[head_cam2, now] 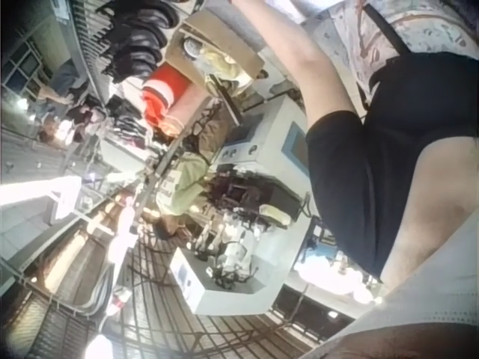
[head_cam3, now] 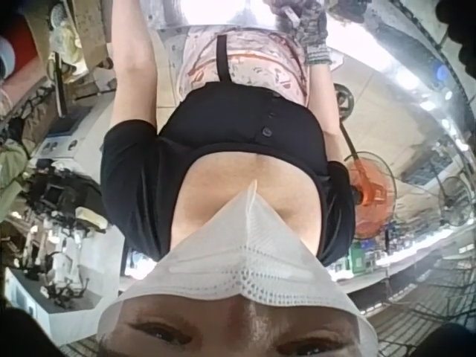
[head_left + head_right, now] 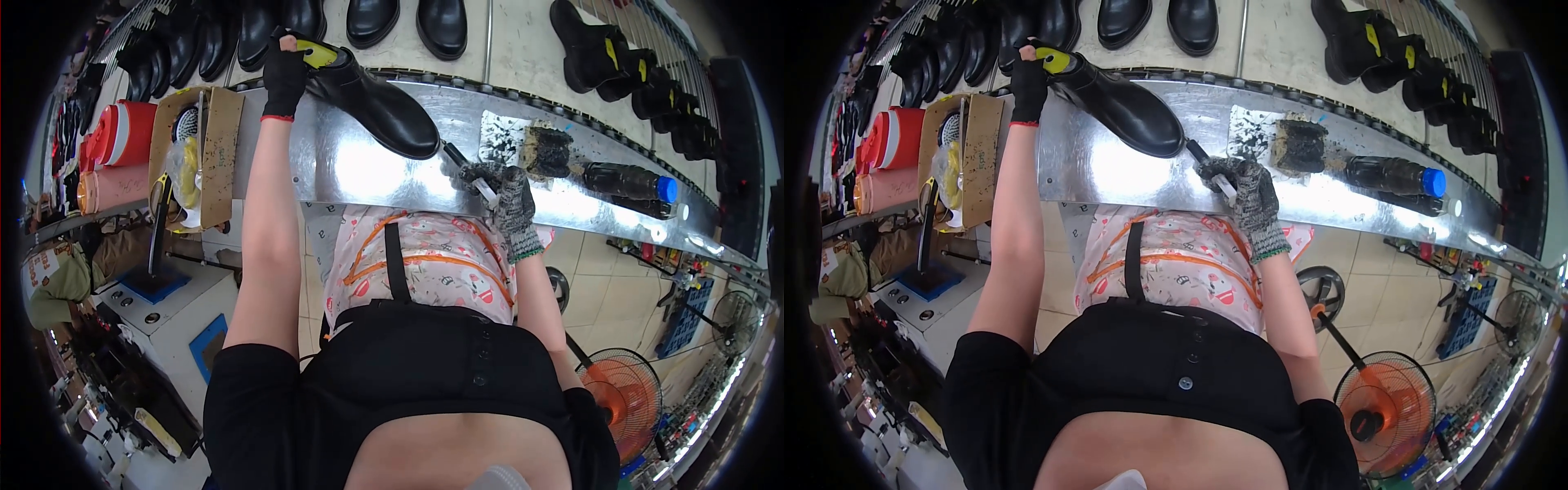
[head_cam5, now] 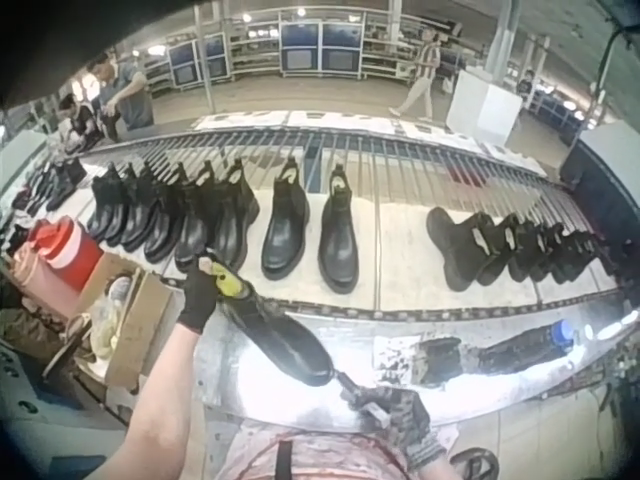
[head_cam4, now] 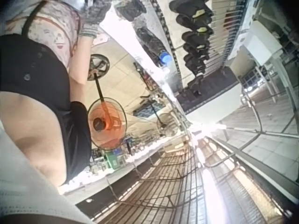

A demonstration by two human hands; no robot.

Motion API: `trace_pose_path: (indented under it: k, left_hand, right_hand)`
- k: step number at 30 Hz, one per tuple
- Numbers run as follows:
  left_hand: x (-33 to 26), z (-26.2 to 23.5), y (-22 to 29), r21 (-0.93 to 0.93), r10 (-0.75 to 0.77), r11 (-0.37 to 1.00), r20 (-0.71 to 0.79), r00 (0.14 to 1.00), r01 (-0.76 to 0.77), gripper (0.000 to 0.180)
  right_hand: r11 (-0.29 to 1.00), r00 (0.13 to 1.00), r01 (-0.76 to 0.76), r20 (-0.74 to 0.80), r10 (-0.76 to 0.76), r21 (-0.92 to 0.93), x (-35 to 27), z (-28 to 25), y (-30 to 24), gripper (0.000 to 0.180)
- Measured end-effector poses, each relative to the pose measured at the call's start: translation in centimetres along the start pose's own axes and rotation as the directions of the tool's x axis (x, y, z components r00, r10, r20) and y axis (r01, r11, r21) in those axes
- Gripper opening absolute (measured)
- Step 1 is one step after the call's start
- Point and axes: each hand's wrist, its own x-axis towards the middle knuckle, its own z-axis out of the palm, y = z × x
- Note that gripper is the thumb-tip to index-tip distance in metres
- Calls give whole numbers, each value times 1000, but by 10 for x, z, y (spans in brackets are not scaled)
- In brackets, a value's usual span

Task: Cleaning and polishing black boots on an industrial conveyor line using a brush and cloth.

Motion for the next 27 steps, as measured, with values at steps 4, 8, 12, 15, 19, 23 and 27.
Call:
trace_pose_path:
  k: [4,8,12,15,19,23,27]
  left_hand:
    - [-4,-15,39,-10,50,999,-100,994,-51,49]
    - [-15,-37,73,-71,-12,997,-52,999,8,51]
    - [-39,-54,96,14,-32,999,-58,998,32,61]
    - [-53,-65,124,-37,-166,985,25,986,167,65]
    - [-73,-75,165,-10,-209,978,0,978,209,62]
    - [-95,-81,191,44,-290,957,39,956,288,69]
    - [-113,-84,211,-26,-339,939,82,937,342,68]
  right_hand:
    - [939,976,-209,-119,182,-273,6,-11,-21,18]
    - [834,992,-73,-124,5,-547,9,-23,-20,16]
    - [763,992,-19,-106,-65,-646,14,-26,-17,16]
    - [675,977,72,-82,-195,-734,15,-25,-26,23]
    - [723,988,-38,-132,-75,-690,15,-26,-23,56]
    - [644,972,0,-152,-180,-765,19,-28,-14,50]
    - [631,976,42,-103,-192,-775,15,-24,-34,45]
